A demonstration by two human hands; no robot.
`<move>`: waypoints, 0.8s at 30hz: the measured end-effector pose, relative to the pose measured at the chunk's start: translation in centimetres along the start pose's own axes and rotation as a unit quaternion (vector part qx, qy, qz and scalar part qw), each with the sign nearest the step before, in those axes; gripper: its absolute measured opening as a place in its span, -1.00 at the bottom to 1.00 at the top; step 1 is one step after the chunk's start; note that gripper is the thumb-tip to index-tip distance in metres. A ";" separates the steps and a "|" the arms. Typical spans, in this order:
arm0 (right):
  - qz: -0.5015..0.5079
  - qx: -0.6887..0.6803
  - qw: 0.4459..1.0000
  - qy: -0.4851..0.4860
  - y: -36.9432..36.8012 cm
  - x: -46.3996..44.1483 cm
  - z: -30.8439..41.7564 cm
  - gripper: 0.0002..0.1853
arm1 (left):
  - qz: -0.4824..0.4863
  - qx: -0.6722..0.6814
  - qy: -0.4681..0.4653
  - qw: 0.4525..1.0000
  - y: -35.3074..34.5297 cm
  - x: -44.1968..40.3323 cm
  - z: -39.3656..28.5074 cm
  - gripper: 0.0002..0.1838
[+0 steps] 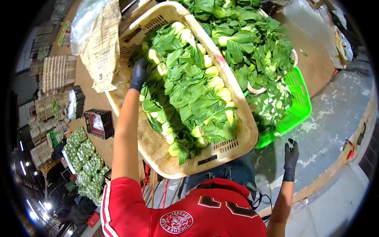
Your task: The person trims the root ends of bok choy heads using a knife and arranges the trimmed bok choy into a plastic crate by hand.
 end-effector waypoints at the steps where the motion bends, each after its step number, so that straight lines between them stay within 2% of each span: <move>1: 0.014 -0.013 1.000 -0.017 -0.5 0.3 0.9 -0.69 | 0.042 -0.021 -0.023 0.999 -0.7 -1.2 -0.7 -0.65; 3: 0.015 -0.044 0.999 -0.023 -1.5 1.3 3.6 -0.71 | 0.107 -0.101 0.010 0.989 -2.4 -2.5 -1.8 -0.55; 4: 0.018 -0.049 0.998 -0.026 -2.1 1.7 4.2 -0.71 | 0.120 -0.158 0.034 0.980 -2.8 -2.6 -2.2 -0.40; 7: 0.026 -0.073 0.997 -0.022 -3.3 2.0 4.8 -0.71 | 0.215 -0.093 0.088 0.968 -3.3 -3.6 -0.5 -0.28; 8: 0.030 -0.081 0.996 -0.019 -3.6 2.0 4.8 -0.71 | 0.262 -0.103 0.086 0.956 -3.7 -3.4 -0.2 -0.18; 11: 0.043 -0.084 0.996 -0.002 -4.3 1.9 5.2 -0.71 | 0.195 -0.055 0.014 0.979 -2.0 -2.1 -0.8 -0.15; 12: 0.046 -0.074 0.996 0.010 -4.6 1.8 5.3 -0.72 | 0.189 0.007 -0.016 0.982 -1.8 -1.6 -0.7 -0.16; 15: 0.057 -0.044 0.996 0.045 -5.4 1.4 5.6 -0.76 | 0.175 0.112 -0.006 0.978 -2.7 -0.4 2.3 -0.20; 16: 0.079 -0.045 0.994 0.054 -5.9 1.3 6.1 -0.78 | 0.216 0.106 0.042 0.970 -2.7 -0.4 2.9 -0.27; 19: 0.113 -0.014 0.985 0.128 -7.3 2.0 10.5 -0.80 | 0.196 0.006 0.019 0.980 -2.2 -0.1 2.2 -0.32; 20: 0.112 0.015 0.984 0.140 -7.7 1.9 10.5 -0.80 | 0.208 0.006 0.039 0.977 -1.7 0.0 1.8 -0.38; 22: 0.107 0.003 0.984 0.145 -7.6 2.5 12.0 -0.85 | 0.157 -0.039 -0.007 0.987 1.4 0.7 -1.2 -0.39; 23: 0.101 -0.022 0.985 0.139 -7.1 3.2 13.4 -0.79 | 0.133 -0.060 -0.027 0.989 2.8 1.1 -2.5 -0.39; 24: 0.103 -0.043 0.981 0.159 -7.0 3.7 13.9 -0.79 | 0.105 0.044 -0.104 0.988 4.1 1.4 -3.3 -0.39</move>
Point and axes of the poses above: each hand's wrist, its own x-axis away from the middle knuckle, its own y-axis out of the back of the hand, z = x × y, the point moved 8 cm from there along -x, towards the middle knuckle, and after that the axes turned 13 degrees about z, right-handed, at the moved point
